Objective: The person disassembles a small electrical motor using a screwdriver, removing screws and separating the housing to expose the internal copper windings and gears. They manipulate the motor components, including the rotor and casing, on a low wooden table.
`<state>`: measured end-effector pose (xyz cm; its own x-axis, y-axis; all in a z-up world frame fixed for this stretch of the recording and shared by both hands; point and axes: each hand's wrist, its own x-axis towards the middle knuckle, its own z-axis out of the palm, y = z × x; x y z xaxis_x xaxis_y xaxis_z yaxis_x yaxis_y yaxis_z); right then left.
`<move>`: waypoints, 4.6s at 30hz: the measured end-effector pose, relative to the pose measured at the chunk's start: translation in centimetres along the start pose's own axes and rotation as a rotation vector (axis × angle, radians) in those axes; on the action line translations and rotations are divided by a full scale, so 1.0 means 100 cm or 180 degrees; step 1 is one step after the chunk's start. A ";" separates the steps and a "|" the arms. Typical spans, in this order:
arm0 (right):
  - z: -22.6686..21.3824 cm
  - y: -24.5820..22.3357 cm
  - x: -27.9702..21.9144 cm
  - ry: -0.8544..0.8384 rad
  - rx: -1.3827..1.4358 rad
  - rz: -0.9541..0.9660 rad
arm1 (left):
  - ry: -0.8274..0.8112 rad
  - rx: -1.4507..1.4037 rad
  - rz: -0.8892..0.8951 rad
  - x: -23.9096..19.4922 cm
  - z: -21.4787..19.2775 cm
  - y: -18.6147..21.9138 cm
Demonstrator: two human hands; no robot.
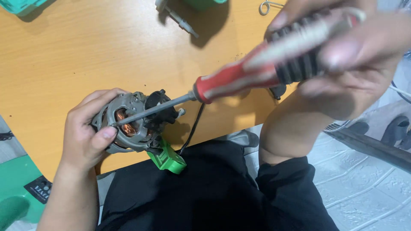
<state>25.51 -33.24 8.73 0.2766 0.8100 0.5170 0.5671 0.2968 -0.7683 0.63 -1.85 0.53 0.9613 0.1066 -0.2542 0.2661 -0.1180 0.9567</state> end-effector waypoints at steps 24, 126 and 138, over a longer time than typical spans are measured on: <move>0.017 -0.024 0.001 0.0534 -0.0493 0.0779 | -0.0006 0.0134 0.0361 0.001 -0.008 -0.006; 0.047 0.031 -0.056 0.1899 0.1021 0.1276 | -0.0355 -0.0449 0.1544 -0.057 0.000 0.070; 0.055 0.050 -0.045 0.1832 0.0724 0.1395 | -0.2528 -0.1339 0.1708 -0.045 0.030 0.096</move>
<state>22.86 -32.63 0.47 0.8364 0.5047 0.2138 0.1552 0.1560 -0.9755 -0.88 -6.46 10.42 0.7572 -0.5553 0.3440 -0.1095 0.4113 0.9049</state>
